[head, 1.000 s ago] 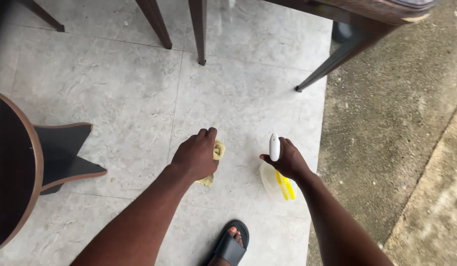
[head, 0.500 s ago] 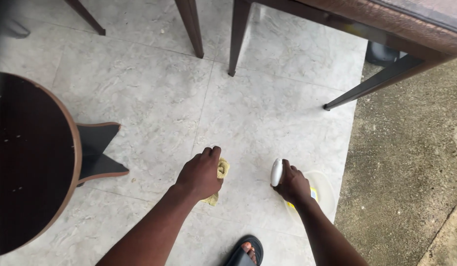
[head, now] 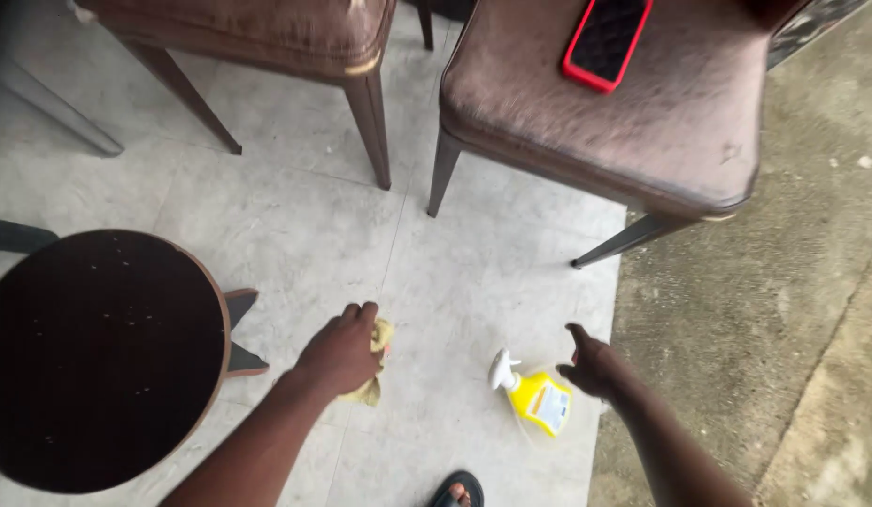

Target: Spraying cleaning solution and wiping down upholstered chairs and a small table with a cloth.

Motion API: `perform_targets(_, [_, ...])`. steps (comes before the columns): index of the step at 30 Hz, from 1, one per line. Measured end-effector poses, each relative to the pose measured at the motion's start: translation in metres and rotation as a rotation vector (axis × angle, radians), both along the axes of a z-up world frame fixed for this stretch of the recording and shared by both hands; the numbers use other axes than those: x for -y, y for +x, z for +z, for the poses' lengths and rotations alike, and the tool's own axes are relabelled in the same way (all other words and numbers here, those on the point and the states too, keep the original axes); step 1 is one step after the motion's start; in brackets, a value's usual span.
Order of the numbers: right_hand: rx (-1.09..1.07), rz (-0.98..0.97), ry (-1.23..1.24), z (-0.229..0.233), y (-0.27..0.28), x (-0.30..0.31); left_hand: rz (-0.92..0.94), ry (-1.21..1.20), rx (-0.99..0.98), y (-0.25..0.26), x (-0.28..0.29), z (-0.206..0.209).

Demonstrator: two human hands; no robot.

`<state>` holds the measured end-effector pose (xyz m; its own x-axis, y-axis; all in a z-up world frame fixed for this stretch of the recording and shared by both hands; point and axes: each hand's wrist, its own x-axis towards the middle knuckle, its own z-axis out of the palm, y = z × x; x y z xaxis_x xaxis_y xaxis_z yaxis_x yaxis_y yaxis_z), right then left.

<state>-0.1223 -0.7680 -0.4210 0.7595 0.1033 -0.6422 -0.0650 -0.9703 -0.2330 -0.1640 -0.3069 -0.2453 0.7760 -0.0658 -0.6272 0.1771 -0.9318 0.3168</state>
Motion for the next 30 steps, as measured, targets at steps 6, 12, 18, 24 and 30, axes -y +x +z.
perform_targets(6, [0.099,0.089,0.045,0.198,0.061,-0.064,0.058,-0.063,0.089,0.046,-0.006,0.088])
perform_targets(12, [0.167,0.220,0.260,0.316,0.113,-0.152,0.142,-0.038,0.172,0.096,-0.016,0.173])
perform_targets(18, [0.226,0.301,0.539,0.368,0.163,-0.264,0.148,-0.210,0.539,0.149,-0.054,0.224])
perform_targets(24, [0.387,0.328,0.634,0.340,0.191,-0.345,0.497,-0.710,0.531,0.202,-0.084,0.275])
perform_targets(30, [0.170,0.050,0.699,0.279,0.260,-0.377,0.407,-0.513,0.747,0.243,-0.168,0.241])
